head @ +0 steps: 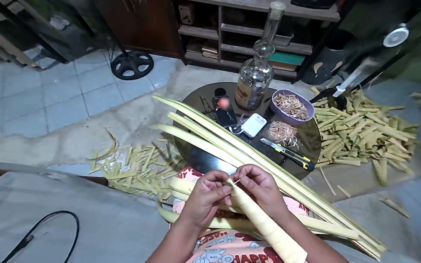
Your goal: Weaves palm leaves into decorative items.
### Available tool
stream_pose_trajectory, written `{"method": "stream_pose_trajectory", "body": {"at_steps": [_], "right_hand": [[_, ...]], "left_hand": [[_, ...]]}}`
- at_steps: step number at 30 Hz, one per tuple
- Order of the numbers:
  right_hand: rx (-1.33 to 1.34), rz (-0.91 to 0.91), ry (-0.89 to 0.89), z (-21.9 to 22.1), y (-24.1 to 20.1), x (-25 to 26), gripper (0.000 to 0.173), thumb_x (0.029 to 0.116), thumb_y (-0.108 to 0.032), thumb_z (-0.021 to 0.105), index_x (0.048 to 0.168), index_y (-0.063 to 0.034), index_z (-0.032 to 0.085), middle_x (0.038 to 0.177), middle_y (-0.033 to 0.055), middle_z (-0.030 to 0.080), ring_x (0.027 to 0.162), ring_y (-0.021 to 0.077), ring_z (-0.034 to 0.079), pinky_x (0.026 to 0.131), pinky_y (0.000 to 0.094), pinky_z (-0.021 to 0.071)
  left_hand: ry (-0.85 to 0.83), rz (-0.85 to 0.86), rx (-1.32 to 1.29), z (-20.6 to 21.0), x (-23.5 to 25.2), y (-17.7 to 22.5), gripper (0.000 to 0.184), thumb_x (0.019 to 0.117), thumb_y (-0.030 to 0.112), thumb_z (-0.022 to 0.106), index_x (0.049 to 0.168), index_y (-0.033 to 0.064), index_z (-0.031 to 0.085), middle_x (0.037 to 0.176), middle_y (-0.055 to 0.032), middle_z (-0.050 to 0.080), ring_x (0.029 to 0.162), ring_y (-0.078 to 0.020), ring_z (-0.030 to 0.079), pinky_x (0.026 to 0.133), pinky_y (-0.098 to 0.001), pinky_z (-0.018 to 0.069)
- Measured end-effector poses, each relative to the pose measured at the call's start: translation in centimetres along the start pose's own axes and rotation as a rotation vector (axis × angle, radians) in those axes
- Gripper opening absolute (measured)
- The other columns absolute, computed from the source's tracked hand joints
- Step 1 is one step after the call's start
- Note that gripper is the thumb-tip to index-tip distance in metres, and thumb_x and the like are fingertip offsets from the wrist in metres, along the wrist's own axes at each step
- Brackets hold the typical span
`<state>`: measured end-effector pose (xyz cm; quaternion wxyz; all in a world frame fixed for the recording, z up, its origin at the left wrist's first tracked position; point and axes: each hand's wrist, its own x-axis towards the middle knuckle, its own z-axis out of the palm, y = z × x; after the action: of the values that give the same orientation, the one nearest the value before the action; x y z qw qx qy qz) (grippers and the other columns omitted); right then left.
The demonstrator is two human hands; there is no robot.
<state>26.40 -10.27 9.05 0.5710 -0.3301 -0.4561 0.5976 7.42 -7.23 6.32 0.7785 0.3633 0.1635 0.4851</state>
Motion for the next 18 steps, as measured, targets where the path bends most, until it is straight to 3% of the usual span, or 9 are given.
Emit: {"method": "stream_pose_trajectory", "body": {"at_steps": [6,9,13,18], "right_hand": [[-0.172,-0.07,-0.095,-0.6,0.3,0.4,0.015,0.0996,-0.01,0.062,0.104,0.0035,0.068,0.108,0.0109,0.068,0.099,0.0165,0.067,0.089,0.0333,0.0583],[-0.155,-0.051,-0.099,-0.8,0.7,0.3,0.016,0.0994,-0.01,0.063,0.106,0.0038,0.068,0.107,0.0108,0.069,0.097,0.0155,0.067,0.087,0.0328,0.0586],[-0.13,-0.015,-0.072,-1.0,0.5,-0.3,0.016,0.1008,-0.01,0.061,0.109,0.0027,0.065,0.105,0.0113,0.07,0.094,0.0165,0.068,0.085,0.0336,0.059],[-0.515,-0.011,-0.228,-2.2,-1.3,0.8,0.015,0.0985,-0.014,0.065,0.107,-0.003,0.07,0.11,0.0064,0.067,0.098,0.0147,0.067,0.084,0.0323,0.061]], "left_hand": [[0.115,-0.028,0.046,-0.1,-0.9,-0.9,0.019,0.0878,0.001,0.072,0.106,0.0009,0.068,0.095,-0.0152,0.071,0.071,-0.0171,0.068,0.059,-0.0311,0.058],[0.152,-0.016,0.049,0.1,-1.4,-1.2,0.017,0.0885,0.002,0.072,0.105,0.0018,0.067,0.09,-0.0137,0.07,0.068,-0.0161,0.067,0.058,-0.0306,0.0576],[0.13,0.031,0.08,0.4,-1.3,-0.7,0.016,0.0905,0.001,0.07,0.105,0.0028,0.064,0.095,-0.0153,0.069,0.07,-0.0178,0.068,0.059,-0.0315,0.0585],[0.1,-0.045,0.08,0.0,-1.2,-0.6,0.013,0.0926,0.005,0.068,0.103,0.0056,0.061,0.084,-0.0095,0.066,0.069,-0.0175,0.067,0.061,-0.0345,0.0591]]}}
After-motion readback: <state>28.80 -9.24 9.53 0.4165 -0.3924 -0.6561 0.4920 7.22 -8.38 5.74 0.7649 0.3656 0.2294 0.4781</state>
